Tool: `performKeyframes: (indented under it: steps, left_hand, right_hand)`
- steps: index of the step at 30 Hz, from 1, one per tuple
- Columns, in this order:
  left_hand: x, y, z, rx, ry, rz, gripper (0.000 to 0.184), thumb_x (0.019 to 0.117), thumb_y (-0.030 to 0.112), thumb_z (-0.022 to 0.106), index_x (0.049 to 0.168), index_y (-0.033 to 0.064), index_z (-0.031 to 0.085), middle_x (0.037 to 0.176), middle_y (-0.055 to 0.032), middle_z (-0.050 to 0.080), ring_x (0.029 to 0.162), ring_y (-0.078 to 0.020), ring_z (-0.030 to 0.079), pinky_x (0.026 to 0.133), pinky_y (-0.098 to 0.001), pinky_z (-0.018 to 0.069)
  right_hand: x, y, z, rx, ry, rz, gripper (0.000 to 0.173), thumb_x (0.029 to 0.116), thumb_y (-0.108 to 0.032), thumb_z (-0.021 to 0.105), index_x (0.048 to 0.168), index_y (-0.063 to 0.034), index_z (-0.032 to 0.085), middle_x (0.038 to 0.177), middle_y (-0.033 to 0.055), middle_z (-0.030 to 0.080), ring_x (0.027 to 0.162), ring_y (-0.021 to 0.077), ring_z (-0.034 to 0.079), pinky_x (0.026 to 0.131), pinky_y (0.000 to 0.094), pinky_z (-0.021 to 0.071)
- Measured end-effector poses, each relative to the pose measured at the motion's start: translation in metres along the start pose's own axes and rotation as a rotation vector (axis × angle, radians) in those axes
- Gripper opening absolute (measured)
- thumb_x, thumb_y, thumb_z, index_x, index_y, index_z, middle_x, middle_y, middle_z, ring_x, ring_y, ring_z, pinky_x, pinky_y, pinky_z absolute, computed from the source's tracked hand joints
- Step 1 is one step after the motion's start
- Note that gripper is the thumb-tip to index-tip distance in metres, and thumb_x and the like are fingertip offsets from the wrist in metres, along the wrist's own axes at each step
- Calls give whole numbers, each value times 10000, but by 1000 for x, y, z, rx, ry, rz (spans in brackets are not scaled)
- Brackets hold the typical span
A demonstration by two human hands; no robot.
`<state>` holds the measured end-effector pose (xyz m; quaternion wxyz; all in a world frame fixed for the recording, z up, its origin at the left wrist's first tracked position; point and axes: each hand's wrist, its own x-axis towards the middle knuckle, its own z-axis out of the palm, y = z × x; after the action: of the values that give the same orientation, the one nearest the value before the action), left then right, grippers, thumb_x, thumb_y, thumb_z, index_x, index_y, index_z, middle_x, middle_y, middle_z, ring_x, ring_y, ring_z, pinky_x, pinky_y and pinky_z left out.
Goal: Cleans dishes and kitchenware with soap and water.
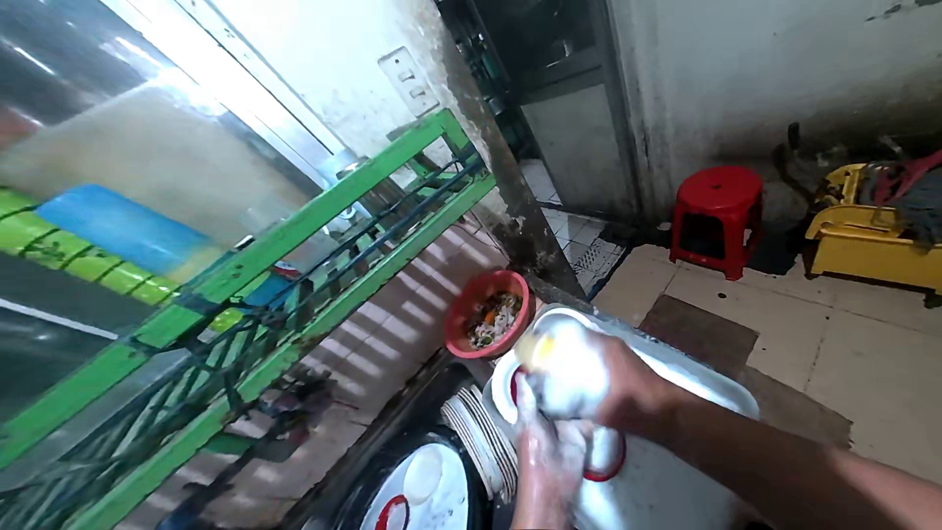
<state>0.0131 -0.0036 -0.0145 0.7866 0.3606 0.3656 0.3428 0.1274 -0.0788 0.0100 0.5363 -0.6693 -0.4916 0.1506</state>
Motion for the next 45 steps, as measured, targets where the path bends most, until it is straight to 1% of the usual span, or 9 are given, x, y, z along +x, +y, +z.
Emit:
performKeyframes:
  steps: [4,9,13,20,26,32,35,41,45]
  left_hand:
    - [9,2,-2,-136,48,-120,521,1060,586,314,1219,146,543,1004,-108,659,899,-259,683,707,-503,591]
    - [28,18,-34,475,-320,530,589,1043,238,346,1560,-34,268,1483,-139,475,1308,-144,510,1083,-332,455]
    - [15,-3,-23,1042,-213,799,552,912,174,583,1376,-122,544,1399,-280,571,1323,-294,559,1127,-436,432]
    - [9,35,-4,511,-142,-33,298,1077,126,423,990,-8,674,825,-95,718,768,-154,710,707,-324,613]
    - [28,-4,-10,840,-135,627,435,969,160,441,1305,-49,623,1397,-201,579,1300,-248,547,1091,-425,445]
    - [21,32,-22,357,-336,-163,320,1065,170,356,1059,35,646,898,-93,705,827,-168,695,727,-344,602]
    - [8,38,-14,199,-220,-313,452,1112,361,259,1044,93,617,807,-88,701,729,-187,711,618,-369,613]
    - [22,22,-12,737,-130,653,351,1024,118,433,1255,-56,632,1183,-135,687,1085,-140,654,964,-317,536]
    - [32,21,-41,986,-55,867,301,963,87,514,1125,-63,718,1188,-190,703,1166,-241,649,1048,-400,493]
  right_hand:
    - [7,5,9,168,-141,161,536,900,-252,741,1359,-32,574,1216,150,681,1141,223,656,1014,425,528]
    - [31,11,-21,164,-309,440,346,1015,-187,619,1298,8,572,1139,181,643,1017,235,637,903,431,533]
    - [22,16,1,-10,-453,267,335,1038,-164,545,1290,45,614,1254,268,636,1193,385,607,1048,575,455]
    - [-41,30,41,-419,-40,-557,330,969,-271,654,1193,-32,685,1195,170,706,1198,335,650,1004,489,548]
    - [3,3,23,30,-185,271,394,1028,-181,556,1349,47,583,1311,243,630,1246,316,602,1098,459,455]
    - [-22,17,17,-561,-330,-723,118,933,-104,676,1037,-62,712,1036,129,704,1041,332,677,898,499,577]
    - [-4,19,3,-554,-348,-821,212,896,-80,705,1106,-98,724,1136,89,717,1129,295,664,961,500,552]
    - [-20,26,85,-78,402,-214,407,895,-138,657,1219,108,660,1229,233,700,1218,302,657,1062,411,519]
    - [-40,-5,58,-188,-146,-23,323,882,-15,682,1131,190,655,1169,319,686,1172,404,657,1064,475,478]
